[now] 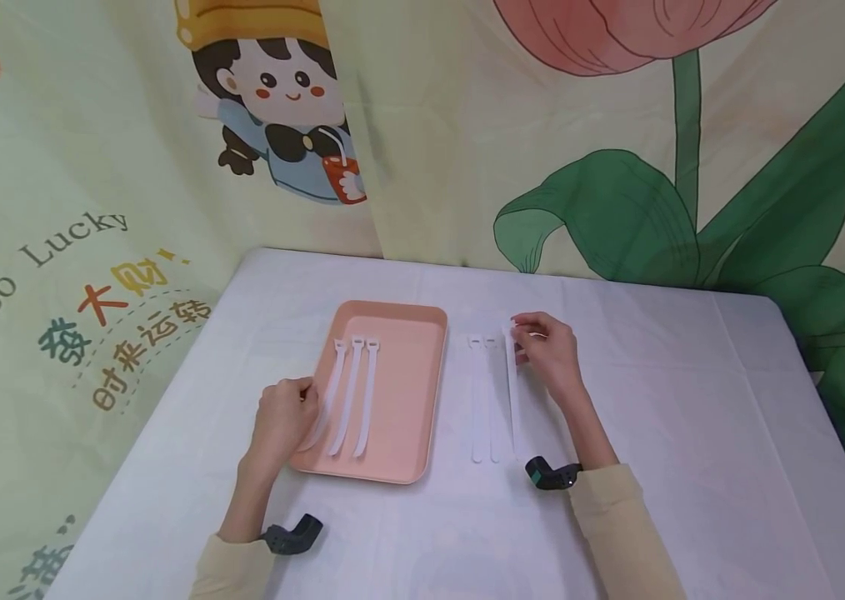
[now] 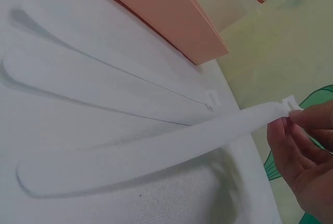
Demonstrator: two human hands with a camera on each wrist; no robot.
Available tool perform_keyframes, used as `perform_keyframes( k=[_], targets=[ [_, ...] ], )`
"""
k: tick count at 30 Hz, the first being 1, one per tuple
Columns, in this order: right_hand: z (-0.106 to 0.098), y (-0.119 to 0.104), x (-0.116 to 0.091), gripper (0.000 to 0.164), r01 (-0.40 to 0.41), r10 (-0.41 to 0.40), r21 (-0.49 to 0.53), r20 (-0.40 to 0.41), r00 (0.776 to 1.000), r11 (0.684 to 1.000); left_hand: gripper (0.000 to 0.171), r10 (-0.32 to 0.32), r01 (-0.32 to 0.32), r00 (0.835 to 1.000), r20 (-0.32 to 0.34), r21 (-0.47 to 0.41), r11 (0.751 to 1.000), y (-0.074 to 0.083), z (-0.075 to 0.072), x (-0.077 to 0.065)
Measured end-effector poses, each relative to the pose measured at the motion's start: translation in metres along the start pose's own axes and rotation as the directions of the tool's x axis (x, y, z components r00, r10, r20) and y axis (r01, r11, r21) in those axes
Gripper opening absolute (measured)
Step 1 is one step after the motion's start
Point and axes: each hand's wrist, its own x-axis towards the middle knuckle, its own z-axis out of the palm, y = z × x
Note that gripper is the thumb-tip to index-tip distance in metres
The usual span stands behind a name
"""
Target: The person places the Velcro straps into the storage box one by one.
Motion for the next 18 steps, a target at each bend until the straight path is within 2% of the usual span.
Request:
perform_keyframes(
  k=[6,18],
  targets=[
    [0.000,-0.004,-0.002,0.030,0.026,-0.026,0.022,0.009,1.000,0.999,0.029,-0.003,0.003,1.000,-0.002,0.005,1.000,0.001,-0.001,-0.001],
    [0.009,-0.018,-0.008,0.032,0.011,-0.016,0.088,0.058,0.998,0.996,0.031,-0.011,0.011,1.000,-0.003,-0.003,1.000,0.000,-0.001,-0.001]
  ],
)
